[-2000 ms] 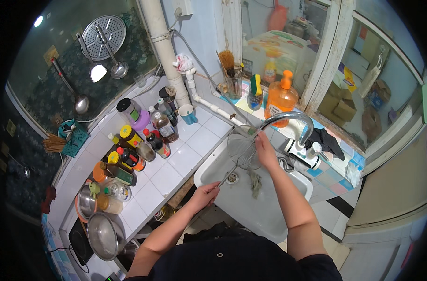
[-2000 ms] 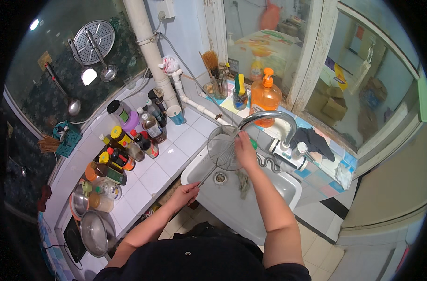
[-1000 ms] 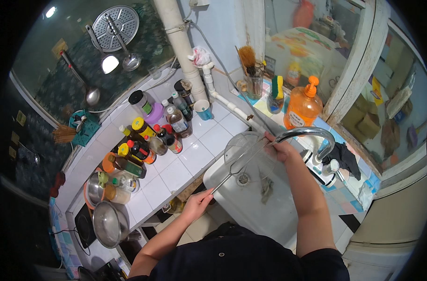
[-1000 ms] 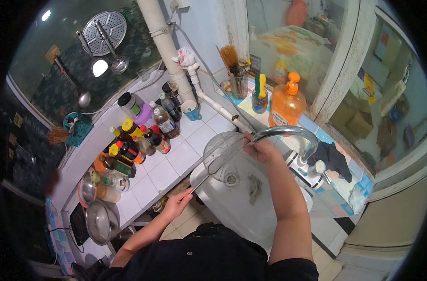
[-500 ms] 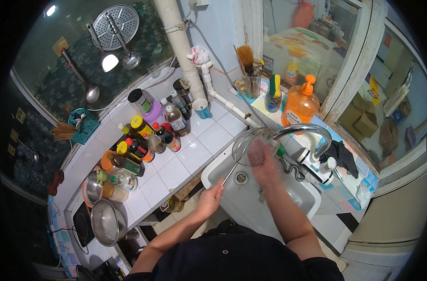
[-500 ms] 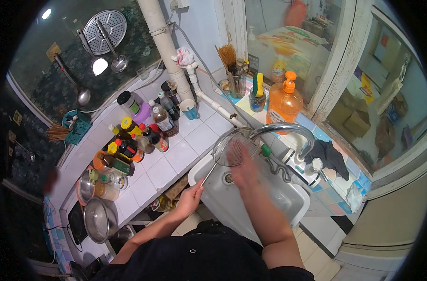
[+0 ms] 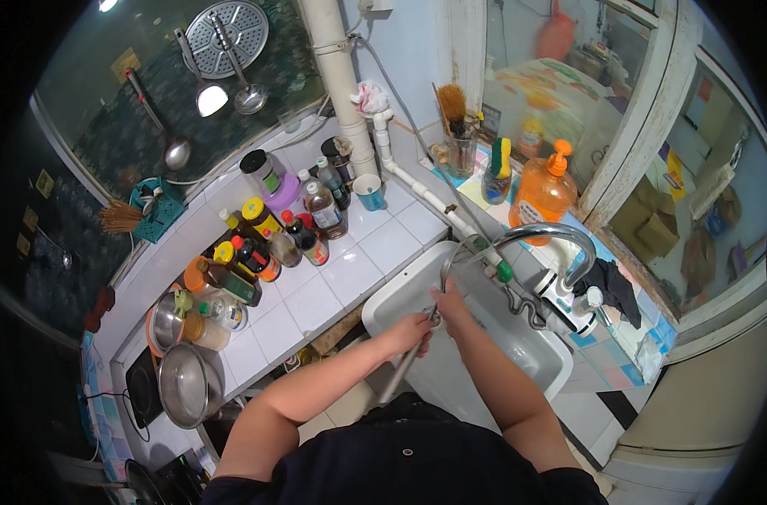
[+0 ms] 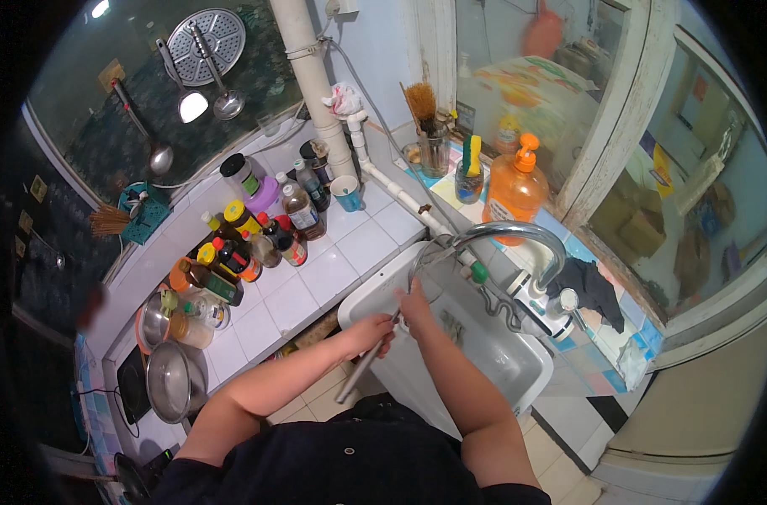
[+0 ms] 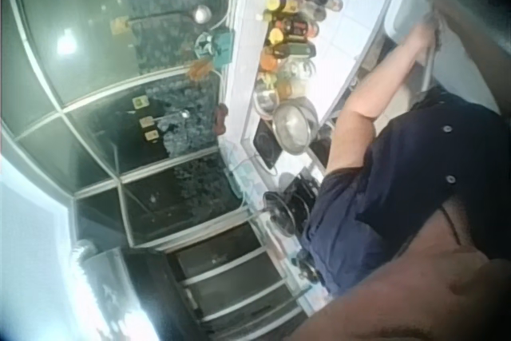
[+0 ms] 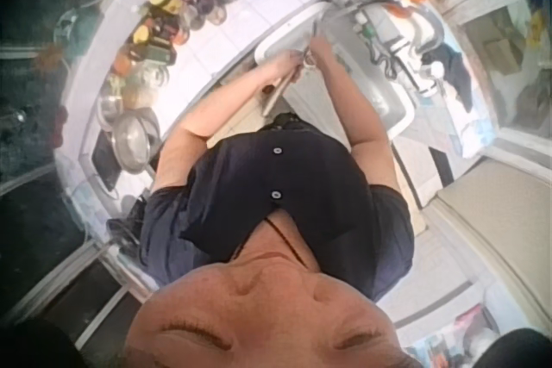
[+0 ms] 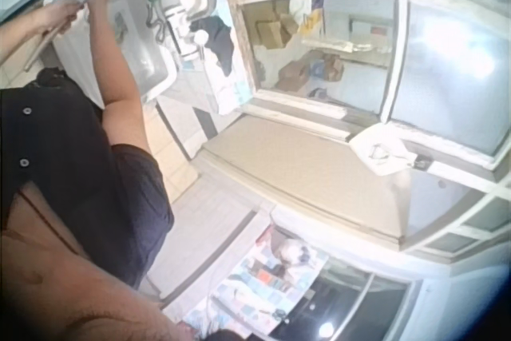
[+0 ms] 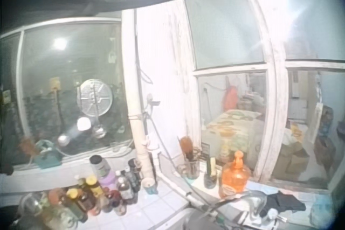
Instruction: The person washes a white plate, a metal pot, and a strainer in a kitchen sink using a sponge and running water. They then wipe the sink area and the floor with a cloth and wash the cloth in the sink before leaving the kitchen.
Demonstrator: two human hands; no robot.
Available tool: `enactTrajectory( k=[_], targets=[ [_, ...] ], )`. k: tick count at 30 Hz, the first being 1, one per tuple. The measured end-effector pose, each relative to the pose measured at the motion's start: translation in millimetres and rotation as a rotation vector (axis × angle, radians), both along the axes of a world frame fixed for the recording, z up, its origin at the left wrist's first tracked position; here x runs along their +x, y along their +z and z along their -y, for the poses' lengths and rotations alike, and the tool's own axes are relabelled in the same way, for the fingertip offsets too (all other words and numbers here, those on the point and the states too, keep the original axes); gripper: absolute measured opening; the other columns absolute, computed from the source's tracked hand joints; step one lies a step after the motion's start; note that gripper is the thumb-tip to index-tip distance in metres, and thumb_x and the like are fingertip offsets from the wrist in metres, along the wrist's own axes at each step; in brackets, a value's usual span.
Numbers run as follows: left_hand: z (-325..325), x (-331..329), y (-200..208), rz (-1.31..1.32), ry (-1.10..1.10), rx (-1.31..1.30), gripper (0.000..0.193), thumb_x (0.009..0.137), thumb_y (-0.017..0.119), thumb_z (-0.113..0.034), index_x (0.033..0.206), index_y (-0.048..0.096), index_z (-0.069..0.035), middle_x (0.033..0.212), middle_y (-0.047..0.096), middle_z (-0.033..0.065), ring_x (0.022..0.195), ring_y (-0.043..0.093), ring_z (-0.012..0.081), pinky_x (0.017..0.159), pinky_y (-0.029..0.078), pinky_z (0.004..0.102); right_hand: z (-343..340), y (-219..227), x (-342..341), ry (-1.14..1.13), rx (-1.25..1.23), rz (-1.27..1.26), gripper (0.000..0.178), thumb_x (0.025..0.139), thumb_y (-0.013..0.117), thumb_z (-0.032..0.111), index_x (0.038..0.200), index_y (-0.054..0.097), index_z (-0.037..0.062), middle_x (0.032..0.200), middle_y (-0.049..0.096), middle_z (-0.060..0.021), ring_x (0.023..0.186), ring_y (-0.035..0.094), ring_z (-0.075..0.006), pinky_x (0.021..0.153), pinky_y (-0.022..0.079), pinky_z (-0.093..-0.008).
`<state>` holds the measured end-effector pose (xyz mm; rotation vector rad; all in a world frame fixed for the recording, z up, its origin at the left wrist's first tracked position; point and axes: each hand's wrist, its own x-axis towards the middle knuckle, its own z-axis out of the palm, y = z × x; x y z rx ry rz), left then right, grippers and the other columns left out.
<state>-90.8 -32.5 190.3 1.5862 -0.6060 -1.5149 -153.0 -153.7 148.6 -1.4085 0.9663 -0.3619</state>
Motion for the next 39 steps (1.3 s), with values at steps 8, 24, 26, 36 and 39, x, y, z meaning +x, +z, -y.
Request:
enactTrajectory(
  k=[8, 24, 26, 36, 39],
  targets=[
    [79, -28, 10, -0.456, 0.279, -0.035, 0.014, 0.087, 0.043, -0.013, 0.088, 0.054, -0.005, 0.085, 0.058, 0.0065, 0.076, 0.059, 0.0155, 0.073, 0.051, 0.0304, 30, 20, -53, 0.076, 0.584, 0.485, 0.04, 0.086, 0.053, 0.026, 0.119, 0.051, 0.0048, 0.112, 0.053, -0.0094, 0.104, 0.048, -0.0186, 0.086, 0.04, -0.0345],
    [121, -12, -53, 0.386, -0.024, 0.021, 0.027, 0.089, 0.042, -0.025, 0.104, 0.059, -0.011, 0.103, 0.057, 0.0105, 0.097, 0.054, 0.0213, 0.079, 0.044, 0.0306, 57, 42, -23, -0.039, -0.383, 0.519, 0.027, 0.09, 0.044, 0.014, 0.113, 0.044, 0.0006, 0.077, 0.048, -0.0038, 0.066, 0.047, -0.0107, 0.062, 0.04, -0.0234],
    [110, -8, -72, 0.459, 0.016, -0.242, 0.031, 0.092, 0.037, -0.029, 0.11, 0.053, -0.009, 0.102, 0.053, 0.0084, 0.096, 0.05, 0.0172, 0.08, 0.043, 0.0295, 70, 24, -16, -0.022, -0.303, 0.538, 0.021, 0.09, 0.044, 0.013, 0.107, 0.046, 0.0017, 0.071, 0.046, -0.0016, 0.059, 0.044, -0.0086, 0.055, 0.038, -0.0224],
    [86, -26, -77, -0.072, 0.06, -0.45, 0.04, 0.096, 0.029, -0.04, 0.107, 0.049, -0.008, 0.103, 0.051, 0.0033, 0.095, 0.047, 0.0113, 0.087, 0.037, 0.0271, 72, 45, -9, 0.068, -0.04, 0.529, 0.024, 0.095, 0.039, 0.027, 0.082, 0.042, 0.0068, 0.066, 0.042, -0.0002, 0.055, 0.04, -0.0091, 0.051, 0.036, -0.0226],
    [90, -31, -50, -0.178, 0.272, -0.526, 0.035, 0.096, 0.031, -0.037, 0.102, 0.049, -0.007, 0.093, 0.051, 0.0006, 0.086, 0.046, 0.0091, 0.081, 0.039, 0.0251, 72, 31, -24, 0.201, -0.115, 0.413, 0.024, 0.095, 0.038, 0.029, 0.099, 0.045, 0.0053, 0.083, 0.049, -0.0038, 0.075, 0.047, -0.0116, 0.066, 0.04, -0.0258]
  ],
)
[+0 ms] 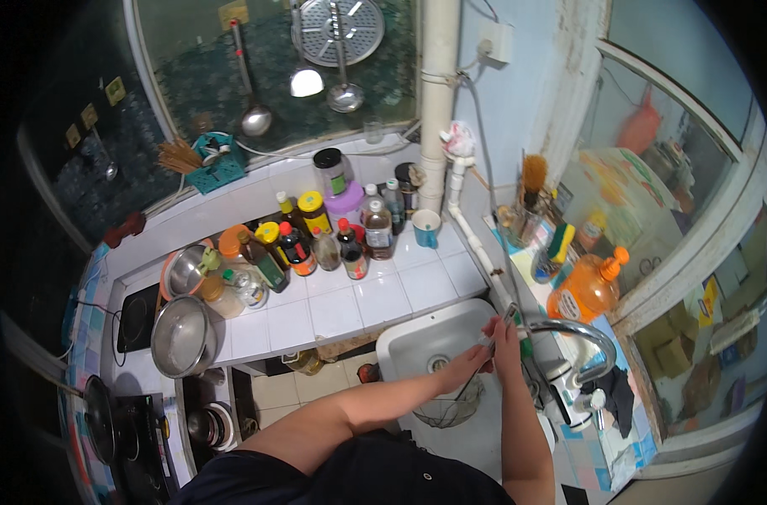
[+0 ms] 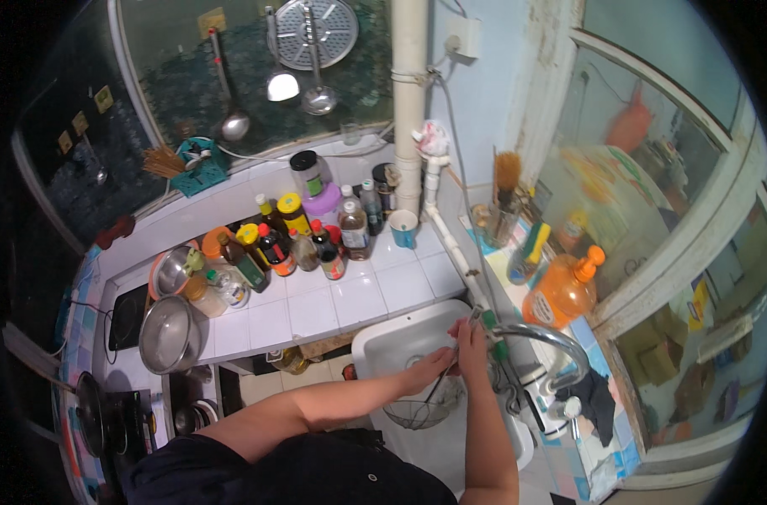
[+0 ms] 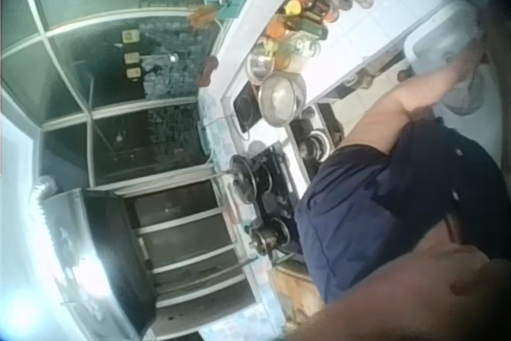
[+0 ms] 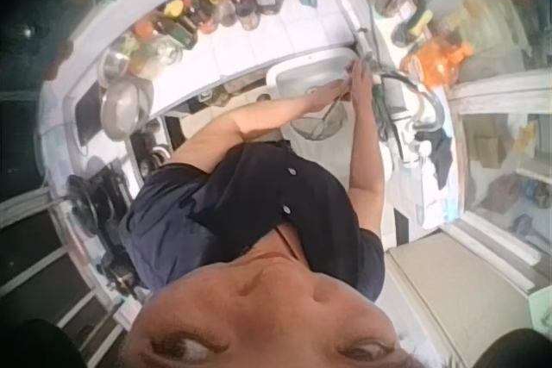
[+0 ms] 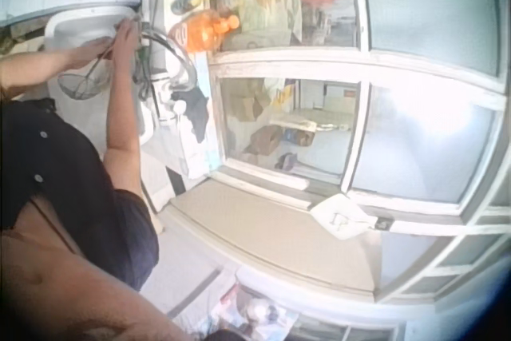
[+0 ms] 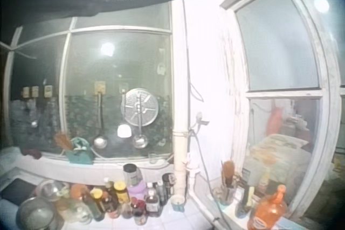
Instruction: The person washes a white plate, a metal pot, and a strainer in a kitchen sink using a sponge and running water. They then wipe the sink area and the floor with a cloth and wash the cloth in the sink before leaving the kitchen.
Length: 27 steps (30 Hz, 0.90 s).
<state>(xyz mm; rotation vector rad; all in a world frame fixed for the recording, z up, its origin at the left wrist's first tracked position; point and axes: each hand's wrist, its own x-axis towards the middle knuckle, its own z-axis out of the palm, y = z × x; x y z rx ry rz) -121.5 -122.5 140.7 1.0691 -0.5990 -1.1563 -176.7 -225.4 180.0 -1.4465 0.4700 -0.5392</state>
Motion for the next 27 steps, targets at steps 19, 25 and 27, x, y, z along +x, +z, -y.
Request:
enactTrajectory(
  k=[19, 25, 27],
  targets=[
    [-19, 56, 74, -0.239, 0.649, -0.184, 0.025, 0.092, 0.047, -0.033, 0.098, 0.046, -0.009, 0.084, 0.053, 0.0013, 0.074, 0.044, 0.0087, 0.07, 0.038, 0.0228, -65, -108, -68, 0.06, -0.389, -0.268, 0.088, 0.076, 0.065, 0.025, 0.138, 0.01, -0.0028, 0.141, 0.016, -0.0228, 0.131, 0.018, -0.0343, 0.107, 0.014, -0.0387],
    [-28, 58, 98, -0.188, 0.833, -0.245, 0.026, 0.09, 0.051, -0.029, 0.101, 0.045, -0.007, 0.086, 0.053, 0.0029, 0.075, 0.044, 0.0081, 0.069, 0.037, 0.0224, -106, -86, -77, 0.052, -0.429, -0.17, 0.086, 0.075, 0.062, 0.015, 0.139, 0.006, -0.0009, 0.142, 0.015, -0.0196, 0.132, 0.017, -0.0323, 0.108, 0.013, -0.0382],
    [-27, 58, 102, -0.159, 0.854, -0.245, 0.027, 0.09, 0.052, -0.028, 0.103, 0.044, -0.006, 0.087, 0.053, 0.0032, 0.079, 0.046, 0.0087, 0.072, 0.038, 0.0225, -108, -94, -69, -0.01, -0.363, -0.183, 0.086, 0.073, 0.061, 0.01, 0.14, 0.007, 0.0011, 0.142, 0.016, -0.0187, 0.131, 0.018, -0.0328, 0.108, 0.012, -0.0389]
  ],
)
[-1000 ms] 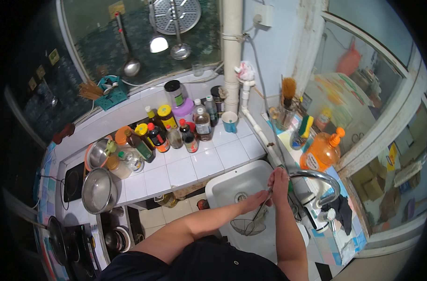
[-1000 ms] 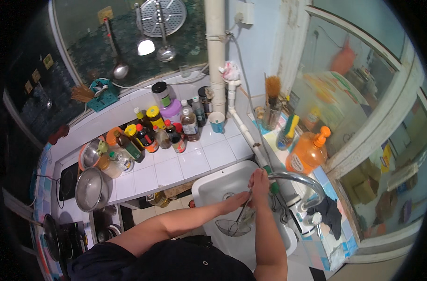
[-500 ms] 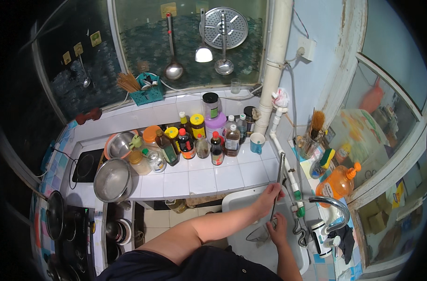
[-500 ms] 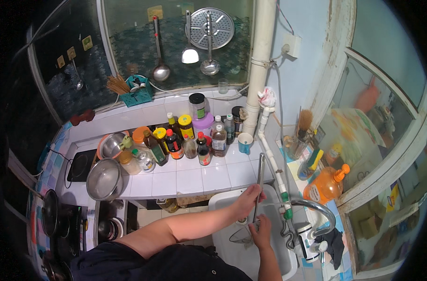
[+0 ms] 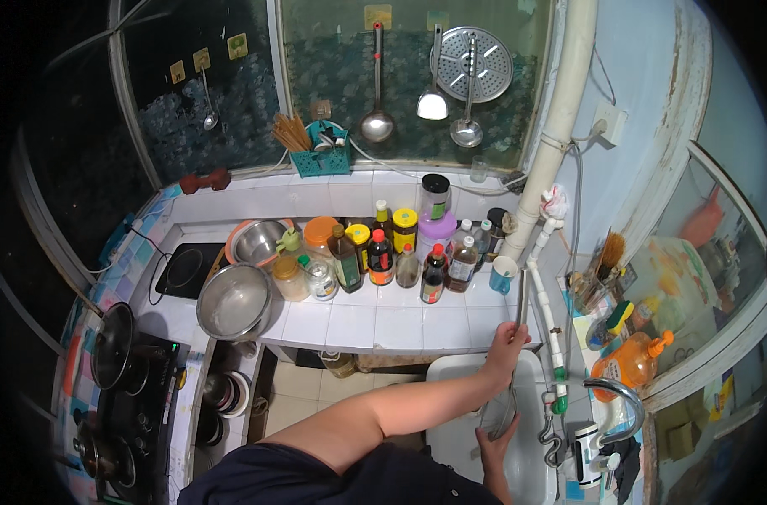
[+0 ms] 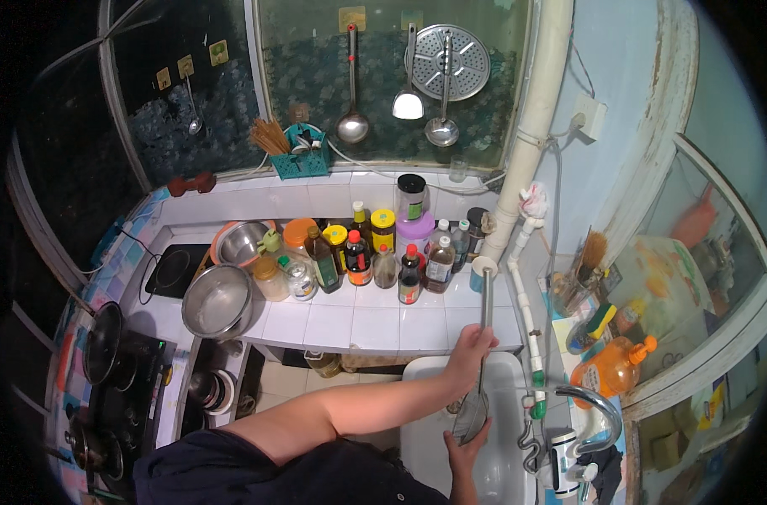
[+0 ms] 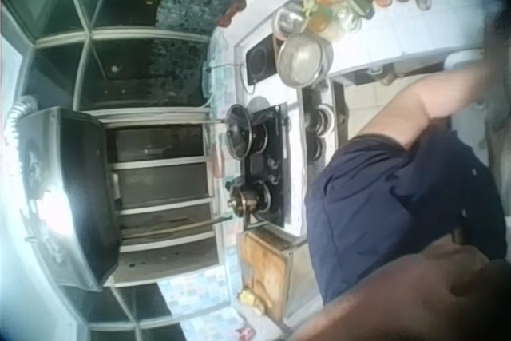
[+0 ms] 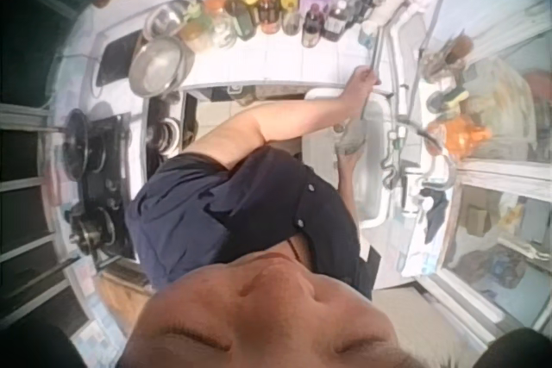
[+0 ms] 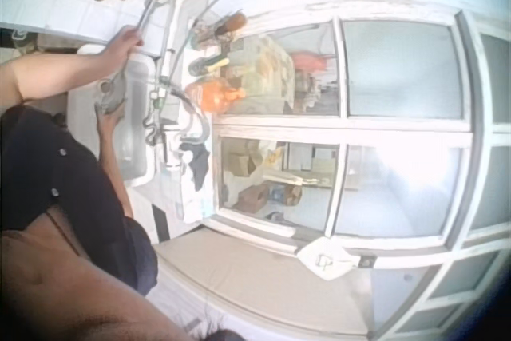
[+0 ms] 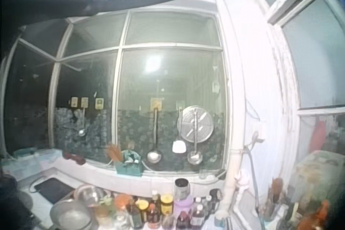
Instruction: The person washes a white plate, a metal pot, and a strainer in a kitchen sink using a sponge and running water. They then wipe the sink area and the floor with a cloth and wash the cloth in the sink before leaving the kitchen.
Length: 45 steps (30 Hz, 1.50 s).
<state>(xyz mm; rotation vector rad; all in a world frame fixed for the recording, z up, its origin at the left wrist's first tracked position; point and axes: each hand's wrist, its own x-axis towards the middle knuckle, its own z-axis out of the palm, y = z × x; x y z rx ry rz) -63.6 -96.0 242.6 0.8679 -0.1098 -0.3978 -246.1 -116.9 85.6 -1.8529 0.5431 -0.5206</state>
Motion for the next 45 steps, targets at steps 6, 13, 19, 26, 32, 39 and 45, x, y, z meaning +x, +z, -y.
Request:
enactTrajectory(
  k=[6, 13, 19, 26, 32, 39, 45],
  targets=[
    [-17, 1, -17, 0.484, -0.34, 0.355, 0.026, 0.091, 0.047, -0.027, 0.105, 0.046, -0.005, 0.078, 0.052, 0.004, 0.075, 0.051, 0.0125, 0.072, 0.04, 0.0262, 7, 8, 19, 0.163, 0.692, 0.143, 0.063, 0.08, 0.045, 0.003, 0.138, 0.022, 0.0089, 0.137, 0.03, -0.0155, 0.126, 0.032, -0.0286, 0.092, 0.041, -0.0442],
    [-54, 18, -11, 0.442, 0.029, 0.577, 0.024, 0.094, 0.04, -0.026, 0.103, 0.052, -0.007, 0.065, 0.043, 0.0026, 0.059, 0.041, 0.0121, 0.058, 0.037, 0.027, -17, 45, 70, 0.273, 0.638, 0.022, 0.039, 0.094, 0.041, 0.021, 0.126, 0.038, -0.0016, 0.123, 0.048, -0.0159, 0.112, 0.05, -0.0277, 0.086, 0.048, -0.0395],
    [-126, 114, 12, 0.431, 0.374, 0.241, 0.021, 0.094, 0.042, -0.019, 0.105, 0.051, -0.004, 0.067, 0.041, -0.0036, 0.061, 0.038, 0.0056, 0.055, 0.034, 0.0198, -55, 88, 130, 0.492, 0.352, 0.024, 0.04, 0.095, 0.042, 0.025, 0.119, 0.045, -0.0071, 0.114, 0.056, -0.0179, 0.101, 0.058, -0.0259, 0.084, 0.048, -0.0339],
    [-335, 253, 84, 0.521, 0.899, 0.546, 0.033, 0.092, 0.046, -0.015, 0.121, 0.05, 0.001, 0.068, 0.049, -0.0009, 0.066, 0.046, 0.0074, 0.065, 0.042, 0.0214, -55, 67, 184, 0.305, 0.431, -0.028, 0.035, 0.093, 0.045, 0.027, 0.109, 0.054, -0.0029, 0.098, 0.064, -0.0139, 0.085, 0.063, -0.0191, 0.071, 0.05, -0.0262],
    [-500, 366, 153, 0.596, 1.086, 0.706, 0.031, 0.089, 0.049, -0.014, 0.119, 0.054, -0.007, 0.064, 0.053, 0.0014, 0.061, 0.049, 0.0084, 0.06, 0.042, 0.0233, -84, 75, 257, 0.156, 0.501, 0.034, 0.029, 0.093, 0.046, 0.022, 0.108, 0.054, -0.0015, 0.095, 0.064, -0.0117, 0.079, 0.062, -0.0162, 0.065, 0.05, -0.0244],
    [-606, 505, 203, 0.537, 1.213, 0.869, 0.029, 0.086, 0.051, -0.016, 0.113, 0.058, -0.007, 0.066, 0.061, 0.0076, 0.063, 0.059, 0.0182, 0.063, 0.045, 0.0311, -133, 86, 309, -0.01, 0.526, 0.01, 0.027, 0.091, 0.047, 0.017, 0.113, 0.051, 0.0005, 0.101, 0.06, -0.0115, 0.085, 0.059, -0.0176, 0.068, 0.048, -0.0271],
    [-635, 581, 225, 0.514, 1.268, 0.935, 0.029, 0.086, 0.052, -0.017, 0.113, 0.059, -0.011, 0.069, 0.063, 0.0084, 0.066, 0.061, 0.0213, 0.066, 0.046, 0.0338, -157, 84, 312, -0.102, 0.529, -0.026, 0.035, 0.091, 0.046, 0.015, 0.119, 0.046, -0.0062, 0.113, 0.055, -0.0189, 0.1, 0.057, -0.027, 0.082, 0.048, -0.0346]
  ],
)
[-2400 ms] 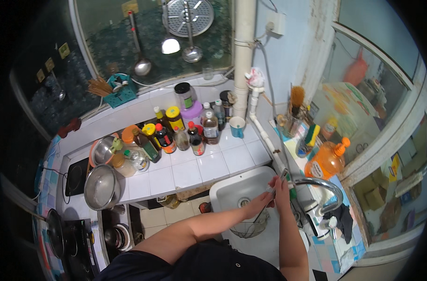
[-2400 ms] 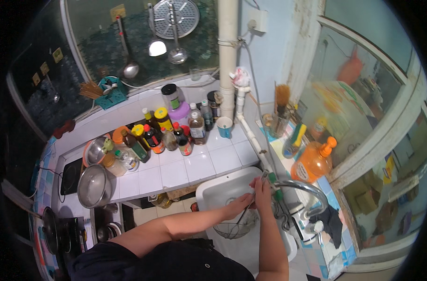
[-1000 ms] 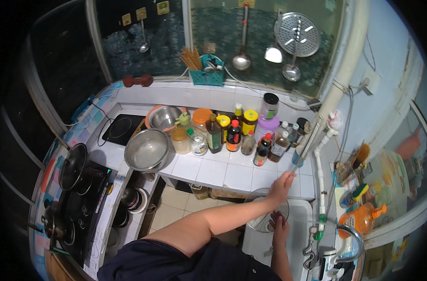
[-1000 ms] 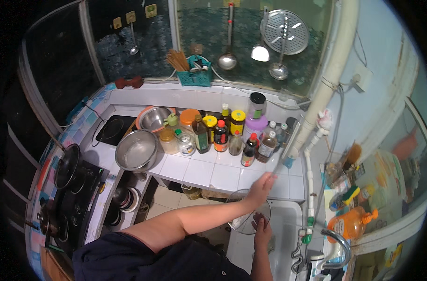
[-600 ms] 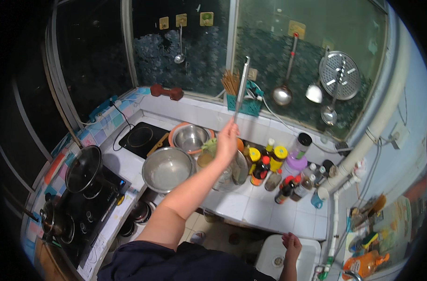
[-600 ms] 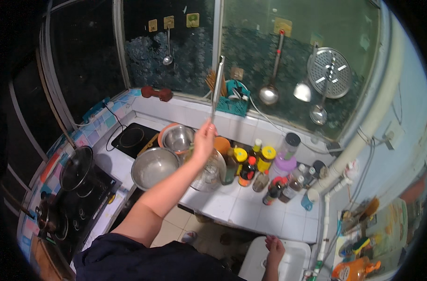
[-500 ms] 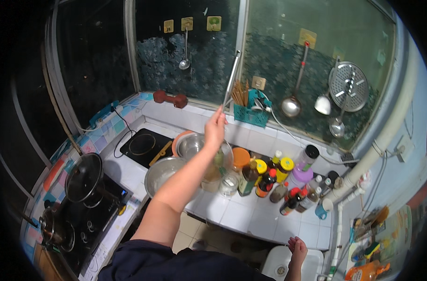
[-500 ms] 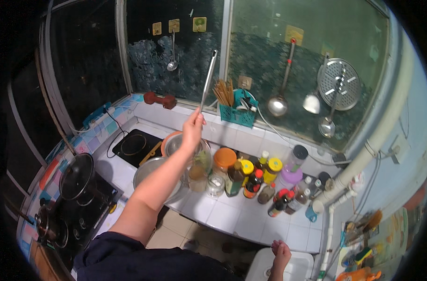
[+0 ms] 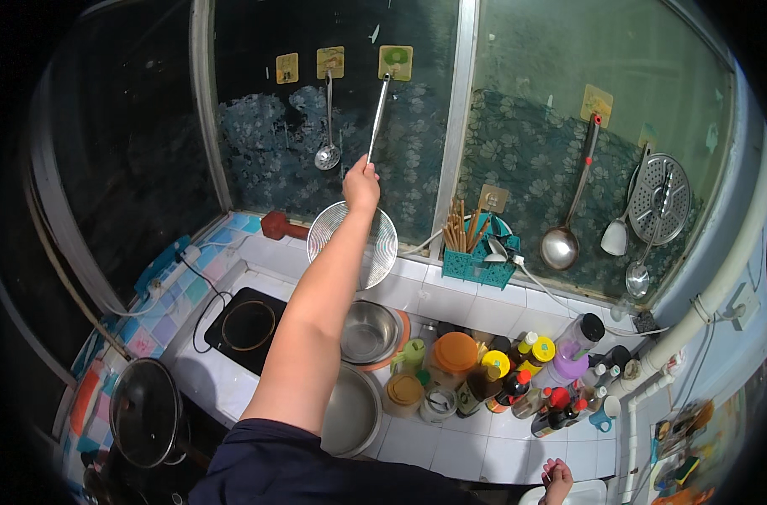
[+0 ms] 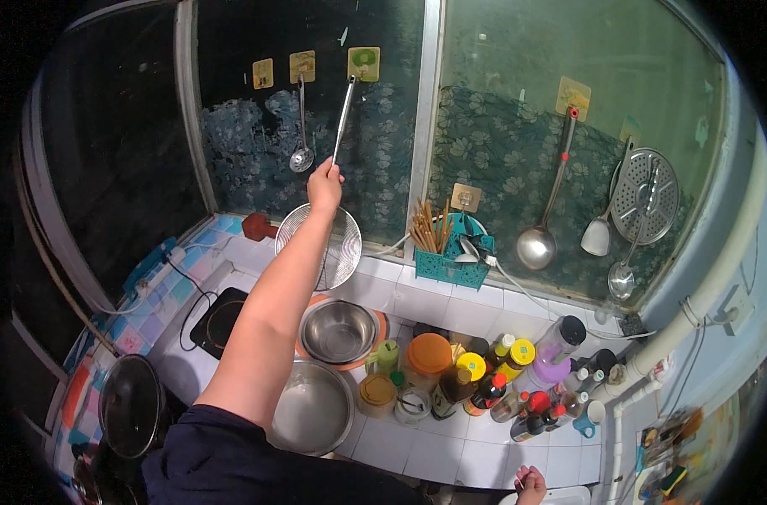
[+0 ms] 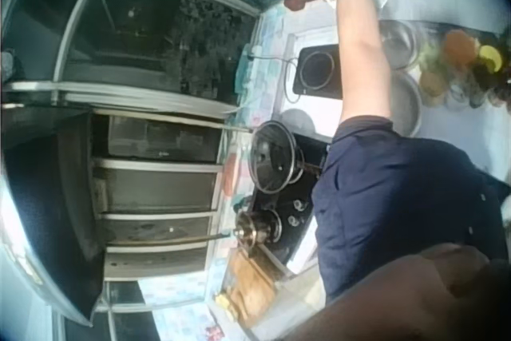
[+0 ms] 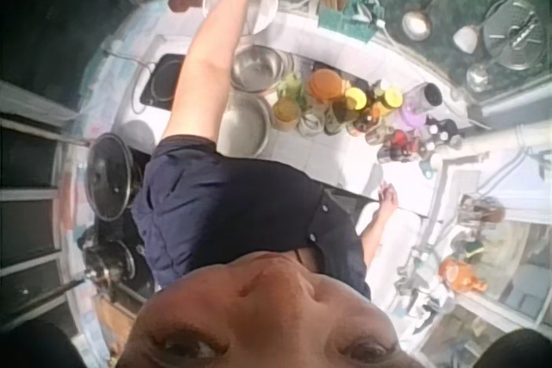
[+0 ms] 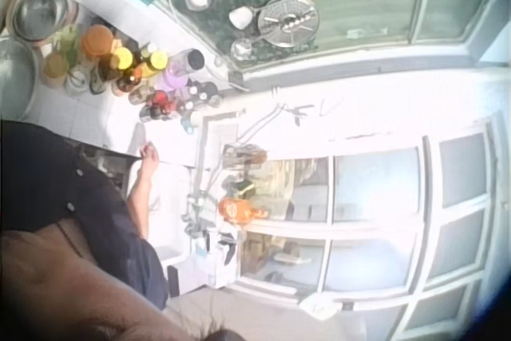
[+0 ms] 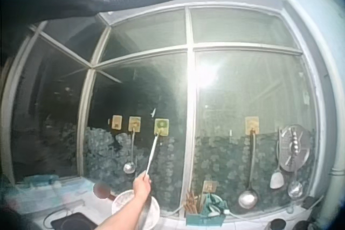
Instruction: The person washes a white plate, a metal pot, and a strainer in a kitchen sink using a sponge and running water. They then wipe the sink area and the floor with a cloth and wash the cloth in the sink before leaving the kitchen.
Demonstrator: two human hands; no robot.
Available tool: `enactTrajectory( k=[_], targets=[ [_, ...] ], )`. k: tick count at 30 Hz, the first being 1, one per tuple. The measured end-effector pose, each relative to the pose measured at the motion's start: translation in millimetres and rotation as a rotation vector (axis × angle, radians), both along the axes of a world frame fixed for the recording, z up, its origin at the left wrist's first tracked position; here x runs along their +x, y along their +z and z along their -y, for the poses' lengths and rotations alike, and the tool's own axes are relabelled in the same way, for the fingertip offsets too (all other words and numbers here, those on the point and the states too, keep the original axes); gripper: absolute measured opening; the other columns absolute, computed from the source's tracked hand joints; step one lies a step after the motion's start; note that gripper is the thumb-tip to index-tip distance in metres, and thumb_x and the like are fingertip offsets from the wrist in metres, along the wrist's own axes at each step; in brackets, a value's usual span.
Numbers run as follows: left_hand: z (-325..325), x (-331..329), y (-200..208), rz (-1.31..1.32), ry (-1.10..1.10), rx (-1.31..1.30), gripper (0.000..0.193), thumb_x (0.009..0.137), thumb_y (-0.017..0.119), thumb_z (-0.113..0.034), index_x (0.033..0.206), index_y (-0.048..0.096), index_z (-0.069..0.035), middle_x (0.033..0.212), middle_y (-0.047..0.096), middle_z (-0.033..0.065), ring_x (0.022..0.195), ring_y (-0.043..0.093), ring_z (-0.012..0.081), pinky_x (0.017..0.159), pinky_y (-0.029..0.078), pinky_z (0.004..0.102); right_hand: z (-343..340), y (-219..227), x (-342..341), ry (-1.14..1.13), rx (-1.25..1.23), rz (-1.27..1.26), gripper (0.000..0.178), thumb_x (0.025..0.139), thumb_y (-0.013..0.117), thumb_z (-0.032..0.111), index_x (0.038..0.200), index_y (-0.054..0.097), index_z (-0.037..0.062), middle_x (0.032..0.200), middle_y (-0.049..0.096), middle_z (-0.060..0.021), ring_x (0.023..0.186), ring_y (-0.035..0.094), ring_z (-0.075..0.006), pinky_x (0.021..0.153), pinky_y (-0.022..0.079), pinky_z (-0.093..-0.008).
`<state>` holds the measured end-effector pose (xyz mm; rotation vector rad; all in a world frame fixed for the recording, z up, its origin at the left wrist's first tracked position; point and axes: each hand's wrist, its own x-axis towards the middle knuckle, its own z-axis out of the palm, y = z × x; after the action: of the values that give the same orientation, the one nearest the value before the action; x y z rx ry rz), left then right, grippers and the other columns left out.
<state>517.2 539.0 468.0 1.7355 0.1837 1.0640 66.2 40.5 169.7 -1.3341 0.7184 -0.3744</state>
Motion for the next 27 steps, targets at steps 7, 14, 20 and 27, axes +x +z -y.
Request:
enactTrajectory(
  k=[7, 14, 20, 27],
  targets=[
    [-10, 45, 7, 0.022, -0.04, -0.043, 0.028, 0.085, 0.053, -0.017, 0.112, 0.06, -0.011, 0.068, 0.063, 0.0076, 0.063, 0.061, 0.0195, 0.065, 0.046, 0.0324, -14, 3, 2, -0.078, 0.008, -0.108, 0.034, 0.092, 0.044, 0.014, 0.12, 0.045, -0.0056, 0.113, 0.056, -0.0194, 0.102, 0.057, -0.0269, 0.083, 0.047, -0.036],
    [-16, 62, -1, 0.124, -0.096, -0.017, 0.029, 0.086, 0.054, -0.013, 0.115, 0.059, -0.009, 0.062, 0.057, 0.0006, 0.051, 0.048, 0.0067, 0.049, 0.041, 0.0232, -21, -7, 2, -0.06, 0.007, -0.138, 0.035, 0.092, 0.044, 0.014, 0.12, 0.044, -0.0072, 0.113, 0.056, -0.0203, 0.102, 0.057, -0.0282, 0.084, 0.048, -0.0365],
    [-13, 65, -4, 0.067, -0.178, -0.105, 0.028, 0.086, 0.052, -0.012, 0.113, 0.059, -0.008, 0.067, 0.061, 0.007, 0.057, 0.057, 0.0135, 0.057, 0.046, 0.0285, -23, -14, -1, -0.098, 0.038, -0.127, 0.036, 0.091, 0.046, 0.013, 0.119, 0.044, -0.0087, 0.113, 0.055, -0.0214, 0.101, 0.057, -0.0285, 0.082, 0.049, -0.0366],
    [-24, 88, -32, -0.103, 0.03, 0.446, 0.03, 0.082, 0.053, -0.015, 0.11, 0.055, -0.003, 0.095, 0.063, 0.018, 0.091, 0.06, 0.0307, 0.078, 0.046, 0.039, -28, -16, -15, -0.158, 0.094, -0.086, 0.025, 0.091, 0.048, 0.017, 0.106, 0.054, -0.0012, 0.09, 0.064, -0.0107, 0.072, 0.061, -0.0156, 0.064, 0.051, -0.0274]
  ],
)
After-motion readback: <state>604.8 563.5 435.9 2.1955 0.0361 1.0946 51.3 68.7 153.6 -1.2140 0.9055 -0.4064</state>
